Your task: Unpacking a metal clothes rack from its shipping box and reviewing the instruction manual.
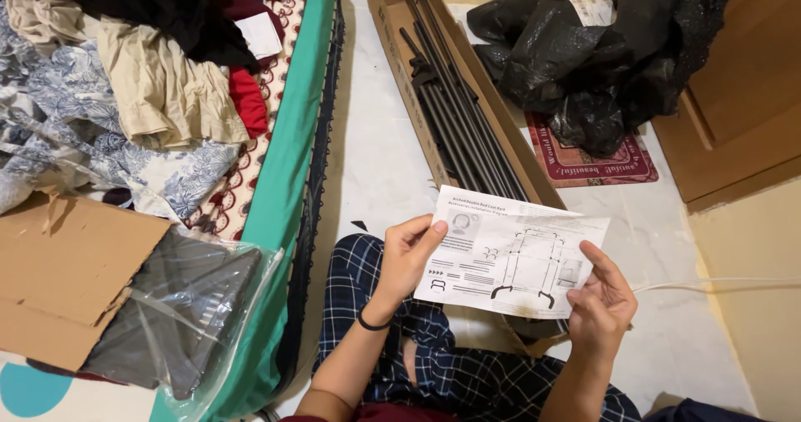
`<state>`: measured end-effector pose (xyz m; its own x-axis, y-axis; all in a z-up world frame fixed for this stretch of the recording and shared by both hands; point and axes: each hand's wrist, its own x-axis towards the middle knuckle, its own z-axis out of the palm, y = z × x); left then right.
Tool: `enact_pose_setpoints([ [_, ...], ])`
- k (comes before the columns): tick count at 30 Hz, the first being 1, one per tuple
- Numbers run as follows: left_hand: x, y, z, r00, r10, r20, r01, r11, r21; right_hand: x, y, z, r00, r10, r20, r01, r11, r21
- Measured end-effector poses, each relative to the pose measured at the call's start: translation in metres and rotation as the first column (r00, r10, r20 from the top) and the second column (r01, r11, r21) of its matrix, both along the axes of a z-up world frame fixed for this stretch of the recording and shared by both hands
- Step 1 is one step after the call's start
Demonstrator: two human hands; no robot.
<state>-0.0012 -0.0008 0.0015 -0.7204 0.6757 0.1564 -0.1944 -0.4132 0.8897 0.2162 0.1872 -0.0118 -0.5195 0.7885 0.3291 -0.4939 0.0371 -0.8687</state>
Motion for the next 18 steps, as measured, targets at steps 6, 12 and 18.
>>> enact_pose_setpoints([
  [6,-0.0018,-0.0003,-0.0037,1.0,0.007,-0.015,-0.008,1.0,-0.023,-0.0022,0.0004,-0.0003,1.0,-0.003,0.031,0.004,1.0,-0.01],
  [12,-0.0036,0.0012,-0.0038,1.0,0.01,-0.013,-0.011,1.0,-0.02,-0.0034,0.0029,-0.0025,0.999,-0.007,0.039,0.008,1.0,-0.027],
  [18,-0.0052,0.0028,-0.0048,1.0,0.009,-0.022,-0.01,0.999,-0.047,-0.0049,0.0051,-0.0069,1.0,-0.009,0.021,0.009,1.0,-0.012],
])
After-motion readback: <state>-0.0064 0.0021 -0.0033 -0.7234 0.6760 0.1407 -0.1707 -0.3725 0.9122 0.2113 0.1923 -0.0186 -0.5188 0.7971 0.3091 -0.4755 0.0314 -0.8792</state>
